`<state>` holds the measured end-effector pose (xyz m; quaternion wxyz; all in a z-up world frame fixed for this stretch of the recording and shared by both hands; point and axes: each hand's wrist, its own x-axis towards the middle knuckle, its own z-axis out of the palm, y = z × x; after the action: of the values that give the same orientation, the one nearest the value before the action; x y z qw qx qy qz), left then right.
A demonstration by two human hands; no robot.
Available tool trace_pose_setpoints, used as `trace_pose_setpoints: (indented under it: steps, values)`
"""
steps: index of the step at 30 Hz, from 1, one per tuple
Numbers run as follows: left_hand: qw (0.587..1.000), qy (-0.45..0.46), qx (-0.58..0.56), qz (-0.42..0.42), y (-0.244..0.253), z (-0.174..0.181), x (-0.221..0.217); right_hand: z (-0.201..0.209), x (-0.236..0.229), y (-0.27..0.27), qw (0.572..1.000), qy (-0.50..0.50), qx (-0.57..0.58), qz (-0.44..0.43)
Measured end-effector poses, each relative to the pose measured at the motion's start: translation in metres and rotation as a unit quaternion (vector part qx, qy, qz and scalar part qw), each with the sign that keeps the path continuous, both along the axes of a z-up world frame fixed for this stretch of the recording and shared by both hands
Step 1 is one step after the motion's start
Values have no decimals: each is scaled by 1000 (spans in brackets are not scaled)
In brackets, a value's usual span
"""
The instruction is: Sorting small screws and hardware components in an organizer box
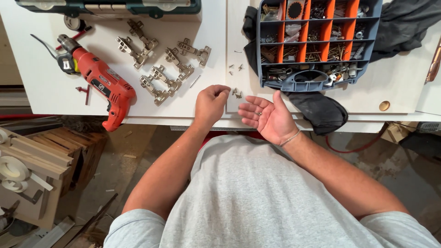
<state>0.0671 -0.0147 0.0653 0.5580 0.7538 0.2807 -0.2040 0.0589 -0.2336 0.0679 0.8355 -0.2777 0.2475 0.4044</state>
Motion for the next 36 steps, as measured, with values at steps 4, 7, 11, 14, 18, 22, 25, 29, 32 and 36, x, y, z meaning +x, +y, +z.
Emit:
trace_pose_setpoints:
  steps: [4,7,11,14,18,22,25,29,32,36]
  values:
    - [999,-49,0,16,-2,23,-7,20,8,2,999,0,36,0]
    - [978,-195,76,5,-8,35,-13,32,14,3,998,-12,69,3]
    - [879,-443,153,-89,-15,52,-18,48,22,5,991,-21,129,11]
    - [839,-502,178,-114,-21,68,-15,51,23,6,985,-39,167,17]
    - [817,-520,220,-121,-24,67,-15,58,24,10,979,-61,194,20]
    - [815,-518,227,-122,-23,64,-18,60,24,13,980,-63,188,26]
    - [798,-527,251,-147,-21,71,-19,61,23,15,984,-71,161,34]
    - [790,-523,267,-173,-19,64,-24,67,19,17,989,-92,102,55]
    - [794,-523,249,-183,-19,52,-28,67,14,18,990,-106,57,74]
    - [803,-506,191,-251,-11,47,-26,79,14,28,977,-152,-27,145]
